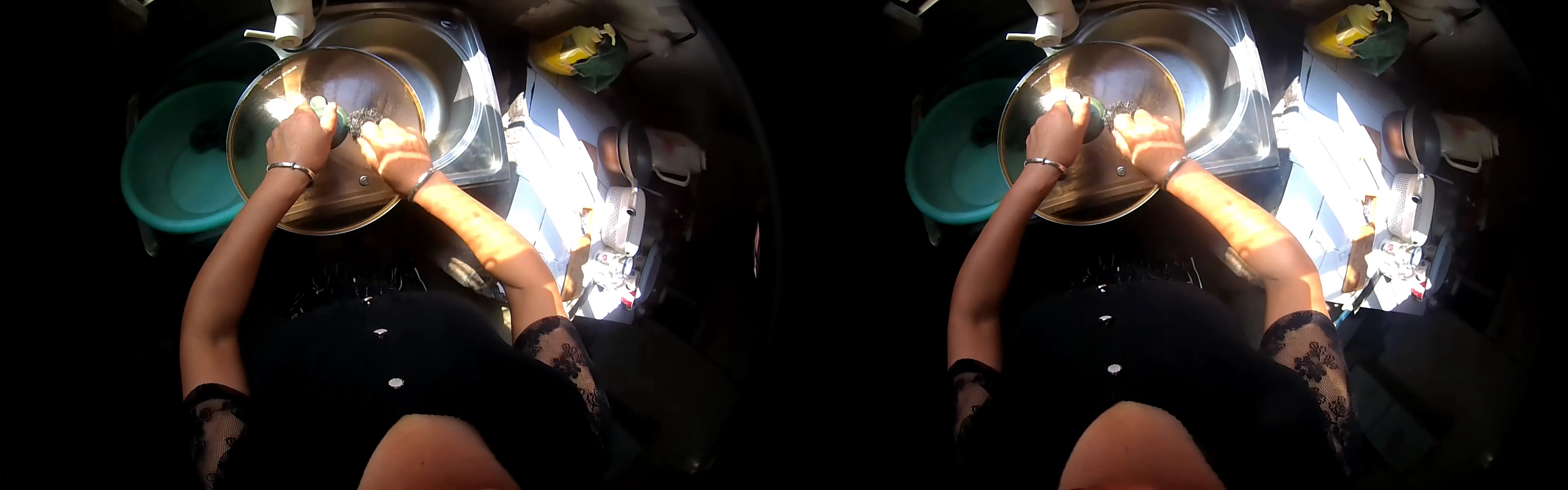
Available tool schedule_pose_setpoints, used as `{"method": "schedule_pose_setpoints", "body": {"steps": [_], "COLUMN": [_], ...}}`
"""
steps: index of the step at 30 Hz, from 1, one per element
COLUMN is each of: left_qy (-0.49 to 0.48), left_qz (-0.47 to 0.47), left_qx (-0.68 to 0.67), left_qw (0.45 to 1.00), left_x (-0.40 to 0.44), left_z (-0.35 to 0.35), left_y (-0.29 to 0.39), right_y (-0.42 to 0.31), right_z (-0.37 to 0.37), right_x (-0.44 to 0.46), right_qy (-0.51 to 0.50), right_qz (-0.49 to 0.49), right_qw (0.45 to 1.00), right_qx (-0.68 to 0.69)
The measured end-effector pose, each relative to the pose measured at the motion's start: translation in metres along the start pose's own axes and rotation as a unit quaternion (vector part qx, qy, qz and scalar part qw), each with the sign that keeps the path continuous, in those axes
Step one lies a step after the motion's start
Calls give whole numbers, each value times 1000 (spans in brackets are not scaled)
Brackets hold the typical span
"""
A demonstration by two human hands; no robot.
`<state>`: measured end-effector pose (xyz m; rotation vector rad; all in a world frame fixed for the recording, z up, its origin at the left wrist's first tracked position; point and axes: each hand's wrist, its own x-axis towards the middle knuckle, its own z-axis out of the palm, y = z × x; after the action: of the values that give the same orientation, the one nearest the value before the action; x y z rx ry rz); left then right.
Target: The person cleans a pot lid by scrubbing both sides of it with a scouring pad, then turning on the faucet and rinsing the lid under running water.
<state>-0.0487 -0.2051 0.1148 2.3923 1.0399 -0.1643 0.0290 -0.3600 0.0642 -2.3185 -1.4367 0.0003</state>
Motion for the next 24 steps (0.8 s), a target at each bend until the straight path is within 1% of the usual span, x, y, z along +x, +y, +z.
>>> {"method": "schedule_pose_setpoints", "body": {"steps": [1, 2, 5, 6, 7, 8, 10, 12, 13, 14, 16, 17, 18, 20, 22, 23, 24], "left_qy": [1, 2, 9, 13, 13, 11, 8, 6, 6, 6, 6, 11, 18, 23, 28, 26, 24], "left_qz": [-1, 0, 7, 3, -5, -4, -5, 2, 5, 6, 9, 9, 10, 9, 10, 8, 8], "left_qx": [4, 5, 4, -4, -14, -16, -19, -8, -3, -4, -3, -2, -4, -11, -16, -15, -12], "left_qw": [1000, 1000, 1000, 1000, 1000, 1000, 1000, 1000, 1000, 1000, 1000, 1000, 1000, 1000, 999, 1000, 1000], "left_x": [0, 0, 2, 2, -1, -1, 0, -1, -1, -2, -1, -1, 1, 0, -2, -3, -2], "left_z": [2, 5, 3, 3, 4, 4, 4, 3, 3, 4, 3, 3, 5, 7, 5, 5, 4], "left_y": [0, -1, -2, -1, 0, 0, -2, -2, -2, -2, -2, -3, -4, -3, -3, -4, -4], "right_y": [5, 21, 28, 19, 8, -6, -20, -12, -1, 4, 27, 30, 6, -20, -30, -25, -22], "right_z": [-12, -9, -12, -11, -6, -5, -10, -3, 1, -11, -4, 5, -11, -6, -4, -3, -3], "right_x": [24, 40, 42, 24, 1, -17, -27, -7, 13, 38, 60, 52, 41, -4, -20, -13, -1], "right_qy": [-40, -58, -60, -54, 24, -10, -44, -22, -30, -77, -88, -56, -77, -46, -20, -14, -14], "right_qz": [91, 124, 144, 112, 36, 21, -23, -4, 17, 82, 112, 56, 73, -32, -52, -67, -47], "right_qw": [995, 990, 988, 992, 999, 999, 999, 1000, 999, 994, 990, 997, 994, 998, 998, 998, 999], "right_qx": [5, -14, -13, -12, -18, -24, -2, -15, -32, -14, -20, -18, -19, -23, 25, 13, -17]}}
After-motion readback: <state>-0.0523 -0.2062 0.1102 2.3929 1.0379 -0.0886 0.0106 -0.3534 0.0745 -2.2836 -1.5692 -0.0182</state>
